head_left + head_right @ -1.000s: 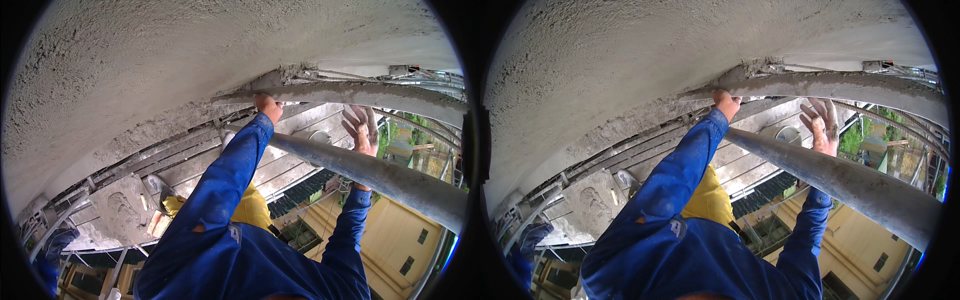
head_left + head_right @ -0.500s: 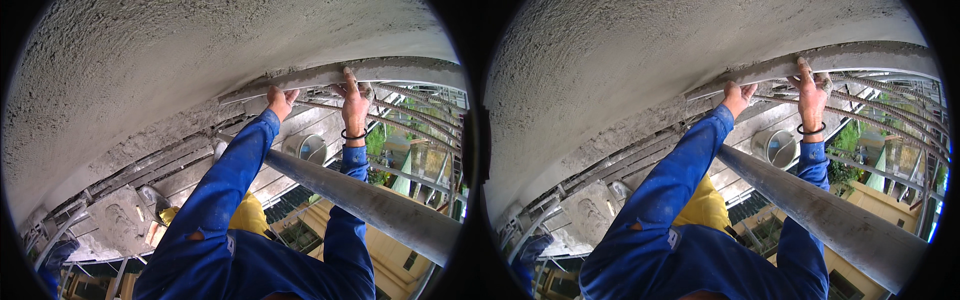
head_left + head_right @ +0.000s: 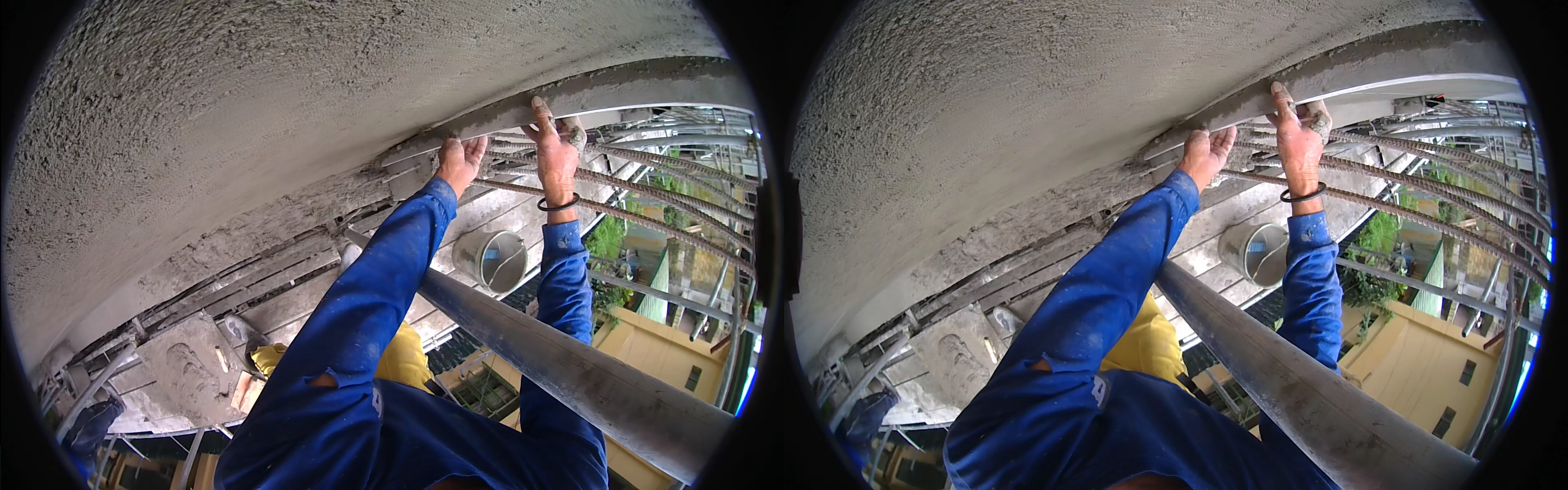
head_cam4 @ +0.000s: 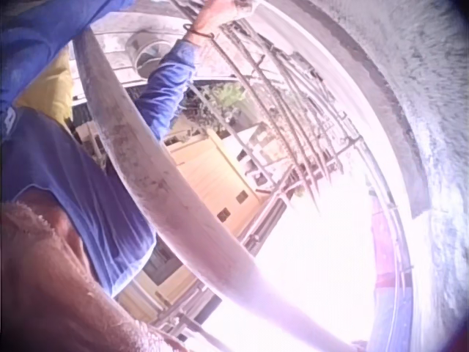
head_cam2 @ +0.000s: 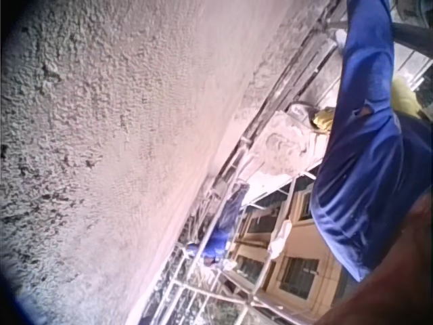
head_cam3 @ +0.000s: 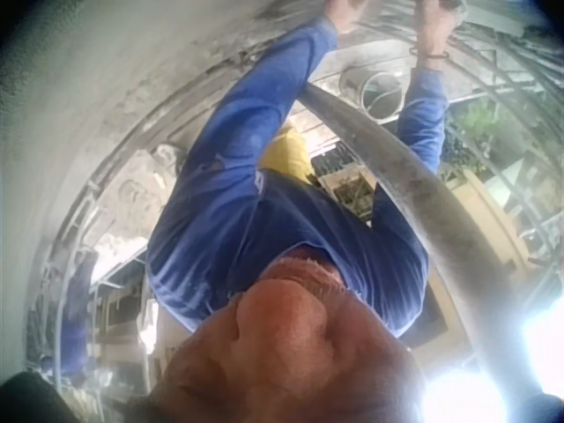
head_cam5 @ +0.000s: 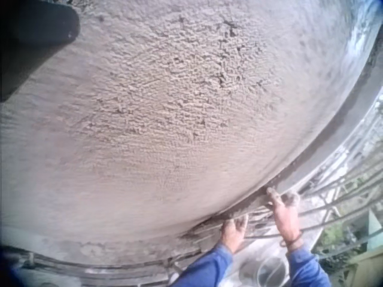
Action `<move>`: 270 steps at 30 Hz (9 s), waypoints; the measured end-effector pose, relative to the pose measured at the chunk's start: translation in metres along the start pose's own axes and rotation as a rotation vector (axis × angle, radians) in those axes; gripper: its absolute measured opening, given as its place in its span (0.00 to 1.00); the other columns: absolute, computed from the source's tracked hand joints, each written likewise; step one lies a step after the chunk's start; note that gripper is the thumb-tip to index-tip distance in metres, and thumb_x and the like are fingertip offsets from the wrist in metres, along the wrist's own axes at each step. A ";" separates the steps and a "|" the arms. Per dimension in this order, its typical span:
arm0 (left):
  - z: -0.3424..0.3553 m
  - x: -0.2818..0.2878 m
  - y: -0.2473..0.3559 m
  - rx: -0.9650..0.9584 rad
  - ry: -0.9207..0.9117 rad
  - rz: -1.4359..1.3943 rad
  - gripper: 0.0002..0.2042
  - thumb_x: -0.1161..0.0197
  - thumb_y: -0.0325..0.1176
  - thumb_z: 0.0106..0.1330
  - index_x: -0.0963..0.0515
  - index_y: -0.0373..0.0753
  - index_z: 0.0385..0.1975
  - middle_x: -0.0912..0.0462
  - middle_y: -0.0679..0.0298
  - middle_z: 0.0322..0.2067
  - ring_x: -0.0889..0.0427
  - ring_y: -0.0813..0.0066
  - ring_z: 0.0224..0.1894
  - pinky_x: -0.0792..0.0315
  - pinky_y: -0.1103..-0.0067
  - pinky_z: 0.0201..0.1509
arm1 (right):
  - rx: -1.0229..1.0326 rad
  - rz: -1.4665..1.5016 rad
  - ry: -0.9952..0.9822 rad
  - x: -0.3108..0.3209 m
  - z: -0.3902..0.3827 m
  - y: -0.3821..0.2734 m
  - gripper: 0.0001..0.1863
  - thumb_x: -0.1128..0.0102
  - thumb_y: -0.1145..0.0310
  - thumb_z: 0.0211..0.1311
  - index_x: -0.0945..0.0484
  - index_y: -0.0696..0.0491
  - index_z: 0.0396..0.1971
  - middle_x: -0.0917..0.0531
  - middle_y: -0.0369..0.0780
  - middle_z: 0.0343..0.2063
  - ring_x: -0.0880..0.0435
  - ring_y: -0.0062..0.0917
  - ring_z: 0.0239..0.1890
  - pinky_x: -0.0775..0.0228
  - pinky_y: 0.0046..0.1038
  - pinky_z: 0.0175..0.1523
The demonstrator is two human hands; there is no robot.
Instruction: The person is plastering a ceiling from a scaffold. They use a long straight edge to level the wet plaster and a trowel to apply additional material to fill gaps. The person works methodically across the surface, smoothing and refining the finish.
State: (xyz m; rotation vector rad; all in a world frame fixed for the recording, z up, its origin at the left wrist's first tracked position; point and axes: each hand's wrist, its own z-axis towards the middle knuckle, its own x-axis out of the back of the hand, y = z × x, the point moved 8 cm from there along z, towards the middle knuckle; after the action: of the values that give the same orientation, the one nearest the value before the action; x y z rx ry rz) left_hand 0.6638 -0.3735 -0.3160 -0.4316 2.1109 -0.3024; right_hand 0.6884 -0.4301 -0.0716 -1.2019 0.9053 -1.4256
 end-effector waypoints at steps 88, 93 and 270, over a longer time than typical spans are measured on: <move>-0.070 0.097 0.116 0.031 0.234 -0.144 0.29 0.53 0.55 0.75 0.33 0.26 0.47 0.24 0.44 0.47 0.24 0.47 0.55 0.28 0.51 0.62 | -0.262 0.081 -0.099 -0.006 -0.055 -0.025 0.18 0.32 0.67 0.61 0.22 0.64 0.44 0.18 0.43 0.39 0.16 0.27 0.40 0.16 0.30 0.42; -0.101 0.131 0.194 -0.177 0.103 -0.023 0.31 0.49 0.57 0.71 0.32 0.26 0.48 0.22 0.45 0.46 0.21 0.55 0.49 0.25 0.59 0.58 | -0.382 0.221 -0.121 -0.043 -0.067 0.023 0.18 0.32 0.65 0.61 0.23 0.62 0.45 0.17 0.42 0.41 0.16 0.27 0.39 0.16 0.29 0.41; -0.589 0.464 0.548 -0.211 1.011 0.974 0.12 0.50 0.44 0.73 0.31 0.44 0.31 0.28 0.69 0.22 0.30 0.73 0.19 0.32 0.74 0.23 | -0.262 -0.501 0.347 -0.131 -0.086 0.153 0.20 0.37 0.69 0.50 0.23 0.60 0.44 0.16 0.54 0.38 0.17 0.49 0.43 0.25 0.43 0.48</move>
State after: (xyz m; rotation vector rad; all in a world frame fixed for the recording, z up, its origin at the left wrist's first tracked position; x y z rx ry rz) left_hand -0.1698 -0.0410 -0.5545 0.8306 3.0257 0.3660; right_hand 0.6373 -0.3377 -0.2641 -1.4717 1.1014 -2.0084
